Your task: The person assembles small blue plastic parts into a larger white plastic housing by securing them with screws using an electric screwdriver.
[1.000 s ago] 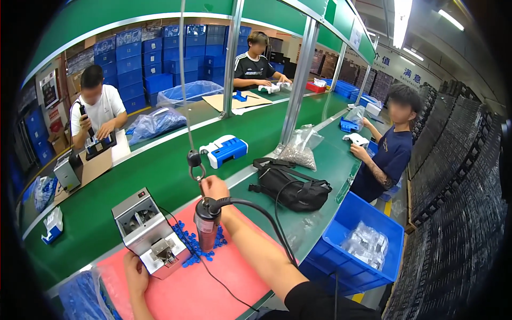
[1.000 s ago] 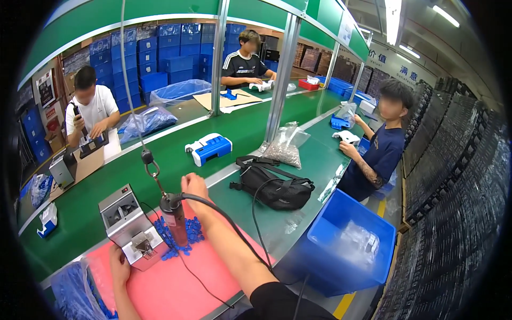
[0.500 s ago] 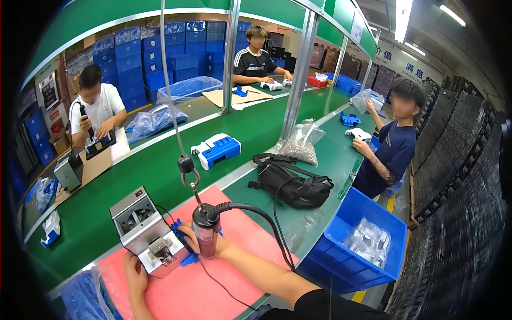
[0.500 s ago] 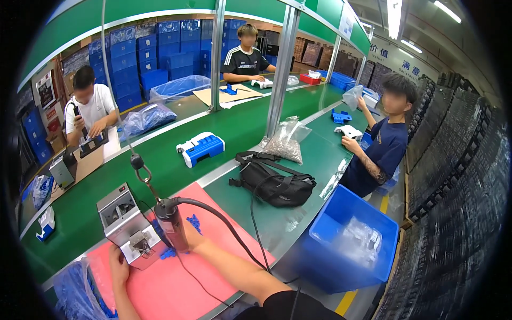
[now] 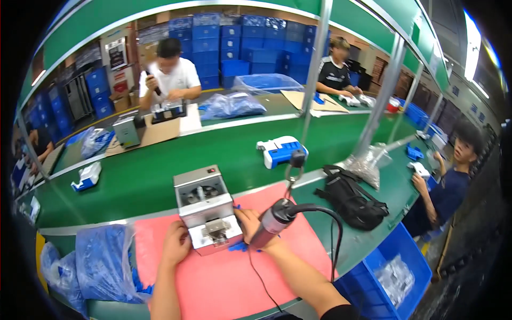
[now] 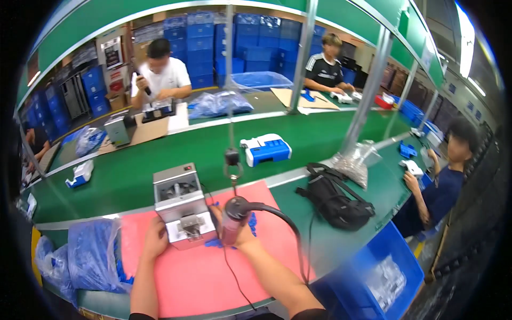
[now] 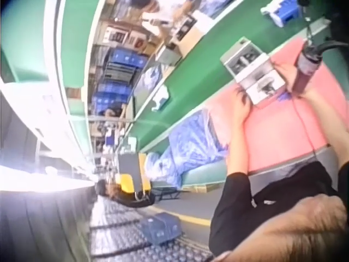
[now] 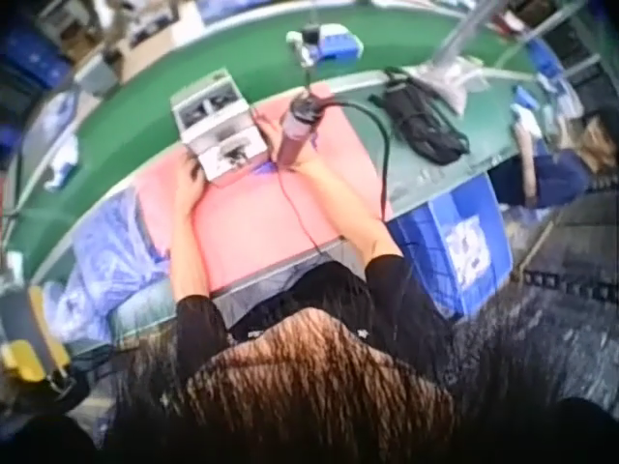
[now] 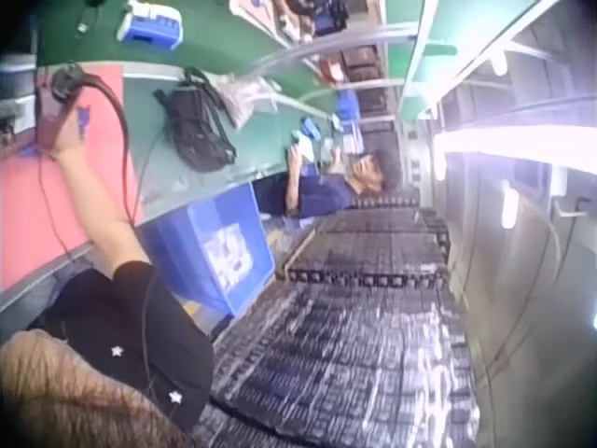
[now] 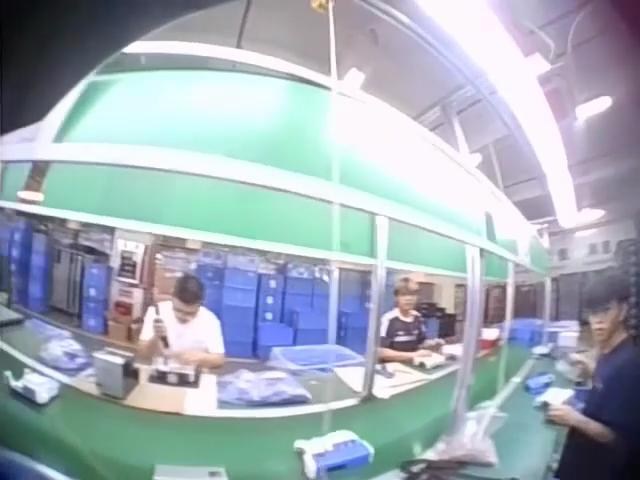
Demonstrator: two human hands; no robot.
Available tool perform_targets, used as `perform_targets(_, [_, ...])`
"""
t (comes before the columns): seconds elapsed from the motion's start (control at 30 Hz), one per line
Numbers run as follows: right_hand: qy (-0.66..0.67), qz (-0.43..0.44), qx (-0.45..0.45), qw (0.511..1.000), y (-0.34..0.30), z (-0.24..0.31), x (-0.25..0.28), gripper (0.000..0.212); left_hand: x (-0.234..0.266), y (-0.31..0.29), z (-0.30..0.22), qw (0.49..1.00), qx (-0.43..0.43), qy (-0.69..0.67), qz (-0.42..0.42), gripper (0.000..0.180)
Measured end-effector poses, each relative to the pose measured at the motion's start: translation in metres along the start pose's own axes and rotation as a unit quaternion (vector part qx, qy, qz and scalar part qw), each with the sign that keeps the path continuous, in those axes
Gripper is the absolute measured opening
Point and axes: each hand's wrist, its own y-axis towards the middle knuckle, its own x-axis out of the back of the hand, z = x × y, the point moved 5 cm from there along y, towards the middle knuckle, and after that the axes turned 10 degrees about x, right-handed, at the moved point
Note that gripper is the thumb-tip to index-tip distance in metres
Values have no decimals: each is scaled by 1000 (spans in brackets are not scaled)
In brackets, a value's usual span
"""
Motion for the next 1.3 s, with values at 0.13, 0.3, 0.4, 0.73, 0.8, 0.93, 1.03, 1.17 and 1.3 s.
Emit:
perform_targets(0.13, [-25,36,-43,998,1,-6,-5,43,4,0,-4,1000,-22,1,-5,12])
perform_targets(0.3, [-28,23,-46,998,0,-12,-7,47,5,-1,-2,999,-29,-10,-17,12])
perform_targets(0.4, [-31,-1,1,1000,9,-14,-5,61,2,0,-6,999,-32,-2,-18,12])
perform_targets(0.73, [-18,62,-18,998,10,-6,-13,40,8,-3,-6,999,-29,32,-22,13])
perform_targets(0.8, [-9,22,-45,999,10,-6,0,35,1,-1,-6,1000,-21,16,-8,12])
perform_targets(0.93, [43,-58,-78,994,-32,-67,-38,35,-4,4,-13,999,14,-28,12,12])
perform_targets(1.03, [336,-139,-77,928,-17,-61,-55,52,3,-2,7,1000,12,-17,-12,15])
perform_targets(1.17, [32,-77,-48,995,2,-45,-45,26,-5,2,8,999,47,-26,8,16])
perform_targets(1.3, [152,-147,-14,977,-11,-56,-49,25,-3,2,-1,998,46,-20,26,16])
